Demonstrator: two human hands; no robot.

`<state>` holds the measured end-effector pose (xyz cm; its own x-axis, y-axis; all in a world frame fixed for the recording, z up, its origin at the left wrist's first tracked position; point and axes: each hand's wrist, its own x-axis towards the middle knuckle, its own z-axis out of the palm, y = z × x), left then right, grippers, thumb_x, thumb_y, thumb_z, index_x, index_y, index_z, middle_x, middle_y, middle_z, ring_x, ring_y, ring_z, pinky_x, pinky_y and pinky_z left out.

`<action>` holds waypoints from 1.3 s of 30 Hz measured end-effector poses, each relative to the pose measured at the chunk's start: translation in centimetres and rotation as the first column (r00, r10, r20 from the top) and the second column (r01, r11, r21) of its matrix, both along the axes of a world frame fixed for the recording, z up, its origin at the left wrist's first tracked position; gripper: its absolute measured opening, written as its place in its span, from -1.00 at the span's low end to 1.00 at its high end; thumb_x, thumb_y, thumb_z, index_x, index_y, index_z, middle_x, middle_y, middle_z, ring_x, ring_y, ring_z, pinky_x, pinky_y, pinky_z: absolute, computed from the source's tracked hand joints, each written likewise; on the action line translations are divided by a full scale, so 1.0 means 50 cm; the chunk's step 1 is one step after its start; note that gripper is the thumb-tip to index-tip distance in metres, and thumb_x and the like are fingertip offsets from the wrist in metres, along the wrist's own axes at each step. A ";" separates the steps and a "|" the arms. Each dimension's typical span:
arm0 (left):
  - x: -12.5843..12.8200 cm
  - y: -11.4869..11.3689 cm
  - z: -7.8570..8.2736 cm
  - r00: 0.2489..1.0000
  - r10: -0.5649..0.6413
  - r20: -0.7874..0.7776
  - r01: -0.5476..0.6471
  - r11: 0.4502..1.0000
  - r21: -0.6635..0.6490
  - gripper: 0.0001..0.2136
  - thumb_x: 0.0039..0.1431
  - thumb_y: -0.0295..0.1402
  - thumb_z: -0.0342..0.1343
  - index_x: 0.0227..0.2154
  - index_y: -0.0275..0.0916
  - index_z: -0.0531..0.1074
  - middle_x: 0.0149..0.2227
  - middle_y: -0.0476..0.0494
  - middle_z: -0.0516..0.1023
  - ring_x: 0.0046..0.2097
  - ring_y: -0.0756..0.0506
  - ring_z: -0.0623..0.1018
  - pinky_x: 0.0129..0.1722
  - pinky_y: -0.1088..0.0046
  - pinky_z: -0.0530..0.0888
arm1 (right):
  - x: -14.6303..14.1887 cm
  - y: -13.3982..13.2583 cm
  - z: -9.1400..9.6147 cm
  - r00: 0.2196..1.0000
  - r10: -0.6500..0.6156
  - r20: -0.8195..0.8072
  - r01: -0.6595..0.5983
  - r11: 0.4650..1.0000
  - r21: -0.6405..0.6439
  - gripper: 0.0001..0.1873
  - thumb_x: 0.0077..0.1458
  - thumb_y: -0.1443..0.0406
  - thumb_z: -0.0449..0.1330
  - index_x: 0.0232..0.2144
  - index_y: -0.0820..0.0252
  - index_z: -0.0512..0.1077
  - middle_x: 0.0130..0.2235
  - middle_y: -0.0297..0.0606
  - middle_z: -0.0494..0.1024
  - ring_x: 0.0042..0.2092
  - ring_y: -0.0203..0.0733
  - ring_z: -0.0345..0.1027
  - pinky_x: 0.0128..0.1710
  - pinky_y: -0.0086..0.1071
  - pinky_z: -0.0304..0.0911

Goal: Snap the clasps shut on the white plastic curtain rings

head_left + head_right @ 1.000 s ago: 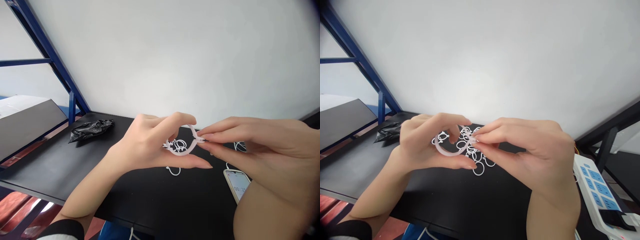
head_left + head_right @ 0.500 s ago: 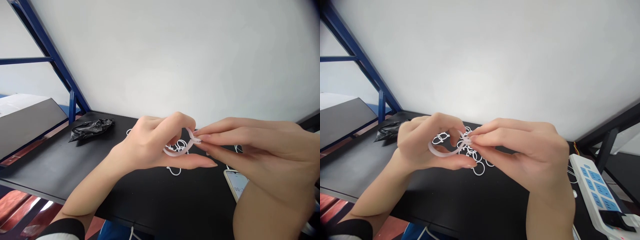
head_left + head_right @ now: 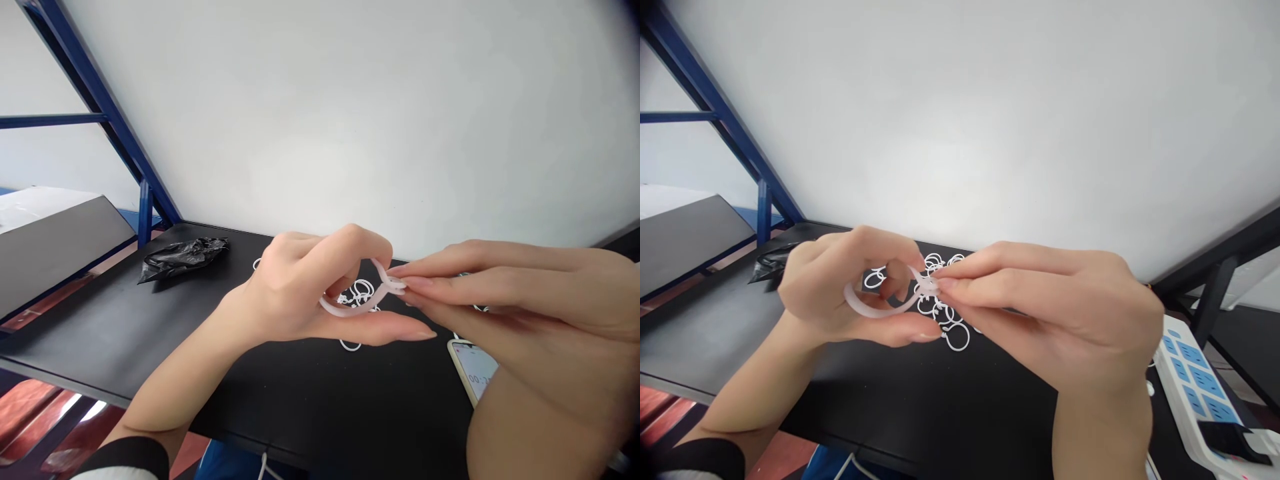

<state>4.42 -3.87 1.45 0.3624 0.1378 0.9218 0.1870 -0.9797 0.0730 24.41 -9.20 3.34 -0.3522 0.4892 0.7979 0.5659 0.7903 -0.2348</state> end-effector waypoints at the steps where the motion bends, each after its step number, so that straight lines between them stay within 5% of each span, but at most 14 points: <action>1: 0.000 0.000 0.000 1.000 0.001 0.002 -0.001 1.000 -0.001 -0.63 0.08 -0.05 0.25 -0.38 -0.29 0.36 -0.69 0.23 0.26 -0.68 0.19 0.12 -0.71 0.64 0.15 | 0.005 0.004 -0.002 1.000 0.017 0.007 -0.017 1.000 0.026 -0.91 0.11 0.18 0.31 -0.38 0.00 0.59 -0.28 -0.37 0.67 -0.40 -0.27 0.55 -0.45 -0.43 0.51; 11: 0.002 -0.005 0.004 0.999 0.036 0.007 -0.036 0.999 0.014 -0.65 0.07 -0.06 0.27 -0.40 -0.26 0.35 -0.69 0.22 0.26 -0.69 0.18 0.10 -0.73 0.60 0.15 | 0.020 0.011 -0.001 0.997 0.030 0.067 -0.031 0.999 0.020 -0.85 0.08 0.10 0.31 -0.30 -0.07 0.60 -0.25 -0.39 0.67 -0.36 -0.23 0.56 -0.45 -0.43 0.52; 20: 0.001 -0.005 0.005 0.998 0.056 0.020 -0.057 0.998 0.022 -0.66 0.05 -0.04 0.27 -0.39 -0.19 0.34 -0.69 0.20 0.26 -0.69 0.14 0.15 -0.74 0.55 0.19 | -0.004 0.001 -0.007 0.999 -0.005 -0.034 0.005 1.000 -0.006 -0.91 0.14 0.24 0.28 -0.32 -0.08 0.60 -0.24 -0.37 0.66 -0.36 -0.23 0.56 -0.45 -0.41 0.52; 39: 0.003 0.001 0.010 1.000 -0.026 0.010 0.025 0.998 0.051 -0.68 0.22 -0.04 0.11 -0.42 -0.20 0.33 -0.71 0.19 0.20 -0.71 0.15 0.12 -0.74 0.57 0.15 | -0.002 -0.007 0.004 0.997 -0.064 0.053 0.062 0.997 0.041 -0.88 0.15 0.26 0.27 -0.38 -0.07 0.61 -0.30 -0.43 0.66 -0.39 -0.28 0.56 -0.44 -0.48 0.54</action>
<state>4.56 -3.84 1.94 0.3551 0.0814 0.9313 0.1613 -0.9866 0.0248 24.32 -9.55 3.57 -0.3649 0.4807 0.7973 0.6260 0.7606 -0.1721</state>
